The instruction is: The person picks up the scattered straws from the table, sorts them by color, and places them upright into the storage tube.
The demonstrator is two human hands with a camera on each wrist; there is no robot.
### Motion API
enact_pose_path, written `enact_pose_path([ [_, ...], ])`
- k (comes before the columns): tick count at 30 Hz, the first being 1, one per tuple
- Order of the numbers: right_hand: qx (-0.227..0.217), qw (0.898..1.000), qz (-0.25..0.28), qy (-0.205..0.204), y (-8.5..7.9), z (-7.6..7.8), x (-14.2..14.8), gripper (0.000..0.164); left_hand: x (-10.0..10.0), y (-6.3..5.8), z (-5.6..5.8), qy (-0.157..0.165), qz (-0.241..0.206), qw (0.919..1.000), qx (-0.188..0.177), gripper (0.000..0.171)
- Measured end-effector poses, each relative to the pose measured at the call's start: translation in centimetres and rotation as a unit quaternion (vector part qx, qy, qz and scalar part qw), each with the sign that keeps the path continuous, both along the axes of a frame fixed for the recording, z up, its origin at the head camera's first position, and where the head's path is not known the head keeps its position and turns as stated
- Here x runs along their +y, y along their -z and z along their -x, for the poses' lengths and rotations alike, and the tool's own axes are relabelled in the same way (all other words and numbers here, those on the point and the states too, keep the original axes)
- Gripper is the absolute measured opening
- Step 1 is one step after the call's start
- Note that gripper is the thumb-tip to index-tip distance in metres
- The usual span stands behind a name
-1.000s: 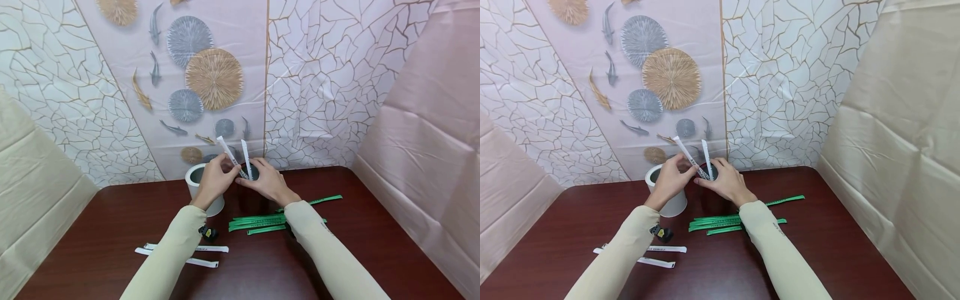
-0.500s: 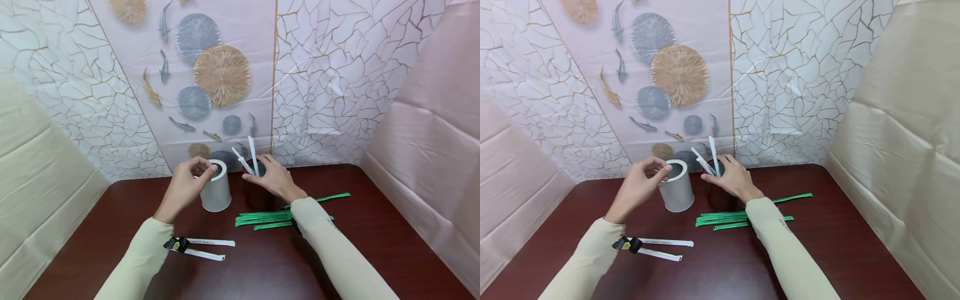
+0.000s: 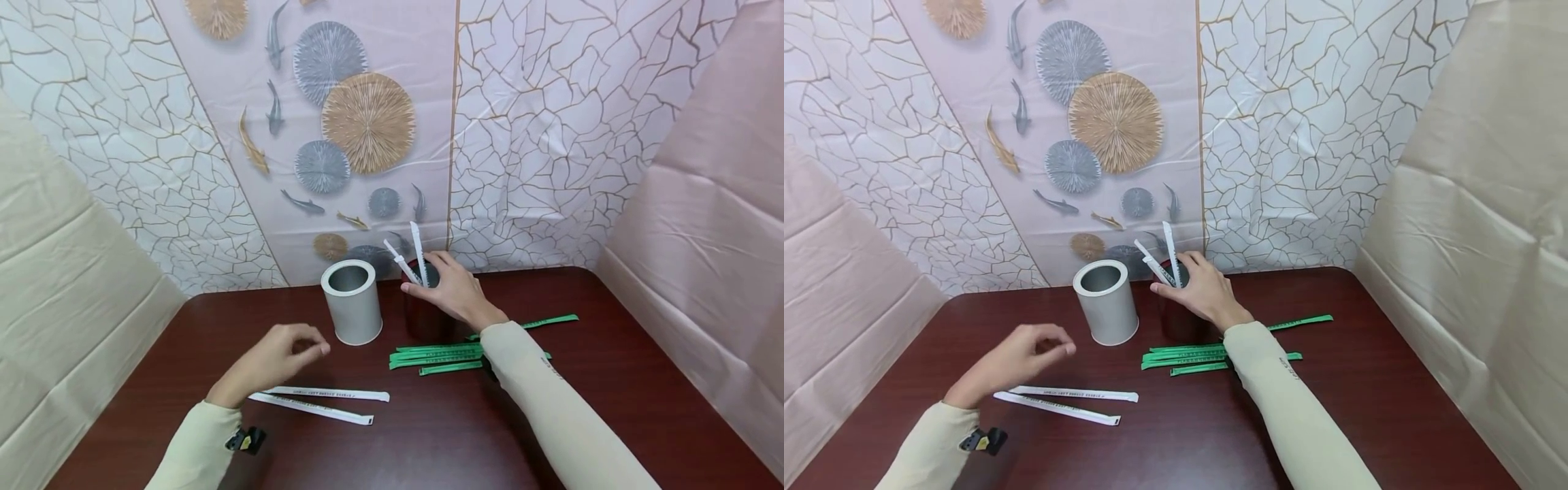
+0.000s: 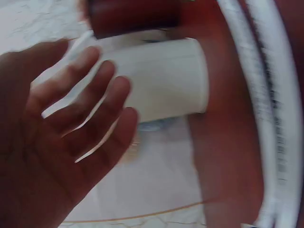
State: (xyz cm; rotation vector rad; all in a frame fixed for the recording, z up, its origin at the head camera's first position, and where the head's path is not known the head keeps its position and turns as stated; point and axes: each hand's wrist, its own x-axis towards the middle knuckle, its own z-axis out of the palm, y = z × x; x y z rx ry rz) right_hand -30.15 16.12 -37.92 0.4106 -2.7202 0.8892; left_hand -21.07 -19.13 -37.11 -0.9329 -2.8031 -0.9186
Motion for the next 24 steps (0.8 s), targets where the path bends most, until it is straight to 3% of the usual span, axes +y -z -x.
enact_pose_path([
  [3,0.001,1.000,-0.002,0.000,0.0,0.1,0.0,0.095,-0.2,1.8,0.3,0.039,0.035,0.9976,-0.046,0.006],
  [7,0.003,1.000,-0.002,-0.002,0.1,0.1,-0.1,0.094,-0.4,3.3,0.6,0.051,0.059,0.9928,-0.091,0.010],
  [16,0.008,1.000,0.002,-0.002,-0.1,0.0,0.0,0.092,-1.1,4.8,1.0,0.061,0.084,0.9904,-0.092,0.008],
  [24,0.003,1.000,0.000,-0.001,0.0,-0.1,0.1,0.092,-1.1,5.3,0.9,0.084,0.068,0.9872,-0.117,0.008],
])
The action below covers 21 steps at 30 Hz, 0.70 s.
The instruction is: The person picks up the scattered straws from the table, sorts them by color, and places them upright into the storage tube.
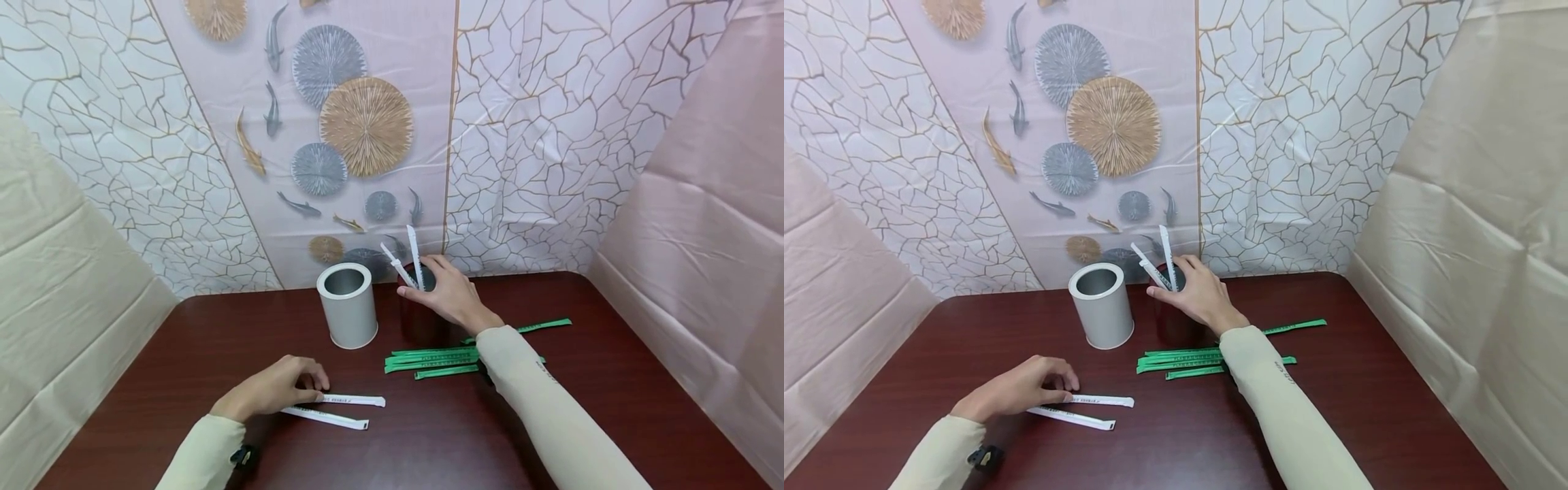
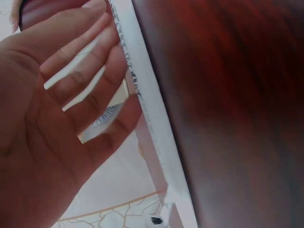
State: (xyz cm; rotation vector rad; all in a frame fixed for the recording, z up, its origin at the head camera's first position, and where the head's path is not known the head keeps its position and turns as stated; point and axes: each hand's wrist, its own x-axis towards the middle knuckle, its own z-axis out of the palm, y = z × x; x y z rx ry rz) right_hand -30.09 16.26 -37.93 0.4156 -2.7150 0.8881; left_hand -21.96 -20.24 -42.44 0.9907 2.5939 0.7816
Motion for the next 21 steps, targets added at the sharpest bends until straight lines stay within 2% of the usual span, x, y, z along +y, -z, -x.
enact_pose_path([
  [3,0.003,1.000,0.001,-0.002,0.10,-0.05,-0.01,0.093,0.00,0.19,-0.14,0.005,0.000,1.0000,0.006,0.013],
  [11,0.013,1.000,0.002,-0.001,0.29,-0.16,0.09,0.092,0.55,-0.19,-0.47,0.008,0.023,0.9977,0.063,0.020],
  [21,0.004,1.000,0.003,0.002,0.22,-0.05,-0.06,0.094,0.64,-0.14,-0.83,0.008,0.042,0.9981,0.044,0.013],
])
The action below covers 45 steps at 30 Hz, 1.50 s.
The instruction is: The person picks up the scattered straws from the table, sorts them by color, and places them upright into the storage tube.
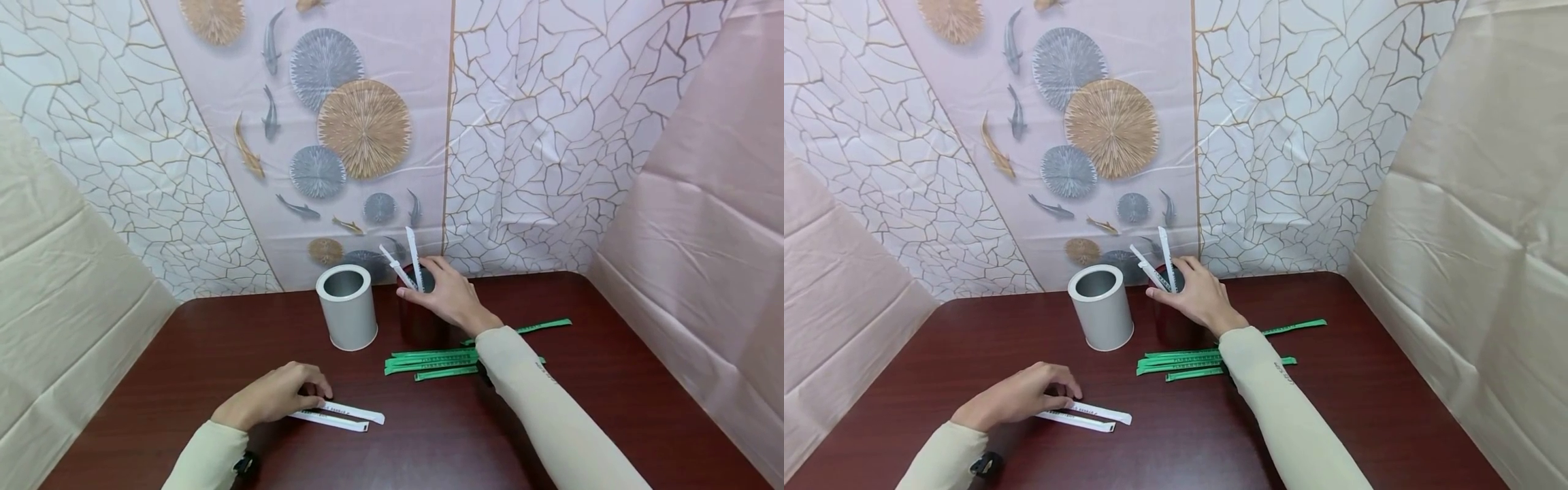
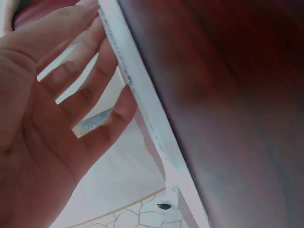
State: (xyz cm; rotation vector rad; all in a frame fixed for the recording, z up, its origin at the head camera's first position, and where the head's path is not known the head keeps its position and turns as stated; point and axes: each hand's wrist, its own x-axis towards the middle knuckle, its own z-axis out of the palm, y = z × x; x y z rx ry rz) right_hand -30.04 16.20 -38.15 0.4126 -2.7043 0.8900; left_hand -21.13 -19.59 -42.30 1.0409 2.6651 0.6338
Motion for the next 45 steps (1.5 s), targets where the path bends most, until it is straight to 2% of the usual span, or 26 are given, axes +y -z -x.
enact_pose_path([
  [7,-0.008,1.000,0.001,0.005,-0.2,-0.1,0.1,0.095,0.3,-0.5,-0.3,0.007,0.025,0.9997,0.002,0.017],
  [14,-0.008,1.000,0.005,0.000,-0.2,-0.1,0.1,0.093,0.4,-0.6,-0.4,0.003,0.025,0.9997,0.005,0.020],
  [16,-0.008,1.000,0.006,0.000,-0.2,0.0,0.0,0.093,0.4,-0.7,-0.3,0.001,0.020,0.9995,0.024,0.022],
  [19,-0.008,1.000,0.007,0.001,-0.2,0.0,-0.1,0.094,0.6,-1.3,0.0,-0.001,0.004,0.9975,0.070,0.021],
  [22,-0.005,1.000,0.002,0.004,-0.1,0.0,-0.1,0.094,1.2,-2.4,0.4,-0.006,-0.034,0.9934,0.109,0.015],
  [25,-0.002,1.000,-0.001,0.007,-0.1,0.0,-0.1,0.093,2.1,-3.9,0.8,-0.017,-0.085,0.9876,0.131,0.011],
  [31,-0.001,1.000,0.001,0.008,0.0,-0.1,0.0,0.093,5.3,-7.9,1.9,-0.025,-0.192,0.9683,0.157,0.016],
  [35,-0.005,1.000,0.003,0.010,0.0,-0.3,0.4,0.094,8.3,-10.7,2.8,-0.019,-0.257,0.9446,0.203,0.024],
  [38,-0.008,1.000,0.005,0.009,0.1,-0.3,0.4,0.095,10.3,-12.6,3.2,-0.027,-0.299,0.9224,0.243,0.025],
  [41,-0.007,1.000,0.009,0.005,0.0,-0.3,0.2,0.095,12.1,-14.3,3.5,-0.044,-0.330,0.9054,0.263,0.024],
  [43,-0.007,1.000,0.011,0.004,0.0,-0.2,0.0,0.093,13.2,-15.1,3.7,-0.055,-0.340,0.9011,0.263,0.026],
  [45,-0.005,1.000,0.006,0.004,0.0,-0.2,-0.1,0.088,14.1,-15.7,4.0,-0.064,-0.350,0.9003,0.251,0.028],
])
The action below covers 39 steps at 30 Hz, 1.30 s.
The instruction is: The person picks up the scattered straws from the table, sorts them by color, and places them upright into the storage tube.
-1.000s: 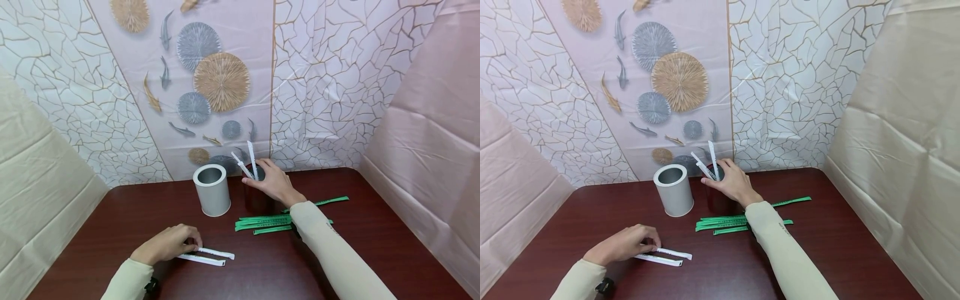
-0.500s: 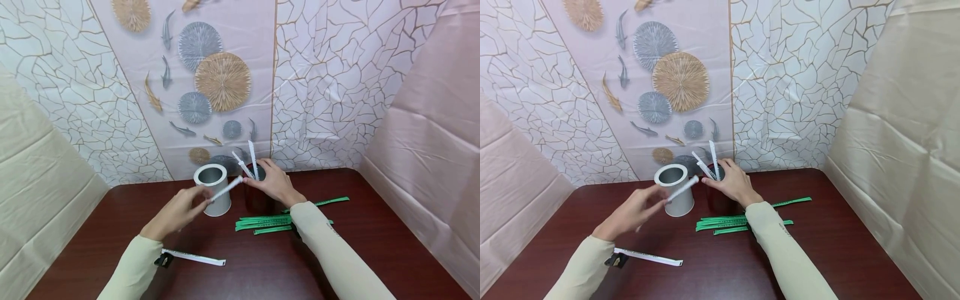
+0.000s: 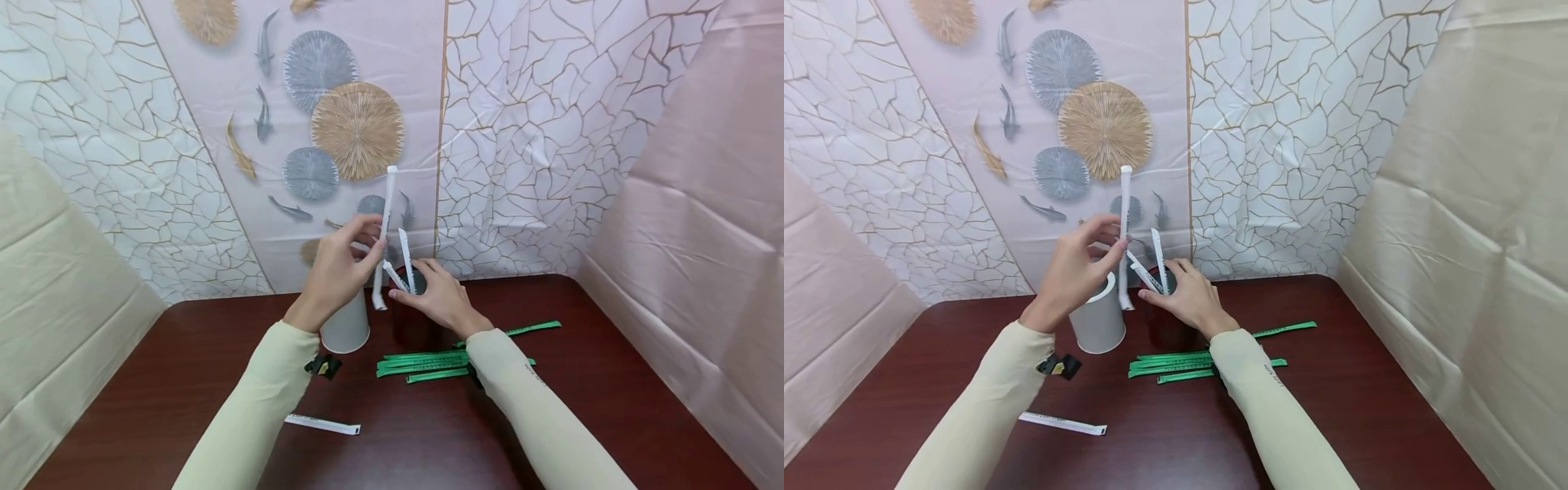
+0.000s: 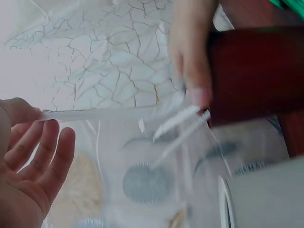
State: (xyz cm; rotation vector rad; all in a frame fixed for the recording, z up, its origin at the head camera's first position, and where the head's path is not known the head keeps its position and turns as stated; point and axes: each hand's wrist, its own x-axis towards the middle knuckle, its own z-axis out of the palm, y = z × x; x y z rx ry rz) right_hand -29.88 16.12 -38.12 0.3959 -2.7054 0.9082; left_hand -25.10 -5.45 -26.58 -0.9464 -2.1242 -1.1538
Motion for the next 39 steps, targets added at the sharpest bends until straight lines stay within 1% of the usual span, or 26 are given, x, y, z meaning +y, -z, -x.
enact_pose_path([
  [5,0.000,1.000,-0.003,0.004,-0.2,0.1,0.0,0.085,2.4,-1.1,1.2,0.004,-0.034,0.9987,-0.037,0.028],
  [8,-0.004,1.000,0.005,0.002,-0.1,0.1,-0.2,0.087,3.4,-1.1,1.9,-0.013,-0.031,0.9976,-0.060,0.022],
  [10,-0.006,1.000,0.005,0.001,0.0,0.1,-0.3,0.086,4.0,-0.7,2.4,-0.029,-0.007,0.9962,-0.082,0.019],
  [12,-0.007,1.000,0.001,0.000,0.0,0.1,-0.3,0.088,4.5,-0.1,2.8,-0.046,0.037,0.9927,-0.105,0.016],
  [16,-0.007,1.000,-0.004,0.000,0.1,0.0,-0.4,0.089,5.4,1.2,3.2,-0.056,0.127,0.9797,-0.144,0.020],
  [18,-0.006,1.000,-0.003,-0.002,0.0,-0.1,-0.5,0.086,5.6,1.6,3.0,-0.055,0.151,0.9738,-0.161,0.027],
  [20,-0.007,1.000,-0.003,-0.005,-0.1,-0.1,-0.7,0.084,5.4,1.8,2.8,-0.060,0.160,0.9706,-0.169,0.034],
  [22,-0.009,1.000,-0.003,-0.008,-0.1,-0.2,-0.9,0.087,4.8,1.6,2.3,-0.062,0.152,0.9706,-0.176,0.039],
  [24,-0.010,1.000,0.000,-0.011,-0.2,-0.1,-1.2,0.090,3.9,1.2,1.6,-0.059,0.134,0.9733,-0.177,0.040],
  [26,-0.010,1.000,0.007,-0.014,-0.2,-0.1,-1.5,0.092,2.6,0.8,0.8,-0.045,0.100,0.9769,-0.183,0.039],
  [28,-0.008,1.000,0.015,-0.013,-0.1,0.0,-1.7,0.091,1.1,0.4,-0.2,-0.030,0.067,0.9791,-0.190,0.034],
  [30,-0.003,1.000,0.019,-0.013,0.0,0.1,-1.7,0.089,-0.5,0.2,-1.2,-0.025,0.049,0.9803,-0.190,0.026],
  [31,-0.002,1.000,0.018,-0.011,0.0,0.2,-1.7,0.088,-1.4,0.3,-1.6,-0.028,0.048,0.9803,-0.190,0.021],
  [32,-0.001,1.000,0.016,-0.010,0.1,0.2,-1.6,0.088,-2.3,0.4,-2.0,-0.039,0.054,0.9807,-0.184,0.016],
  [33,-0.001,1.000,0.014,-0.009,0.1,0.3,-1.4,0.087,-3.3,0.7,-2.4,-0.054,0.065,0.9803,-0.178,0.014],
  [34,0.000,1.000,0.011,-0.007,0.1,0.3,-1.2,0.085,-4.2,1.0,-2.7,-0.070,0.079,0.9796,-0.171,0.016],
  [36,0.000,1.000,0.006,-0.004,0.1,0.4,-0.7,0.083,-6.0,2.1,-3.1,-0.098,0.105,0.9751,-0.169,0.028],
  [37,0.002,1.000,0.005,-0.002,0.1,0.4,-0.5,0.081,-6.9,2.9,-3.2,-0.107,0.114,0.9723,-0.174,0.034],
  [39,0.004,1.000,0.006,0.001,0.0,0.3,-0.1,0.080,-8.8,4.6,-3.4,-0.109,0.128,0.9652,-0.201,0.043],
])
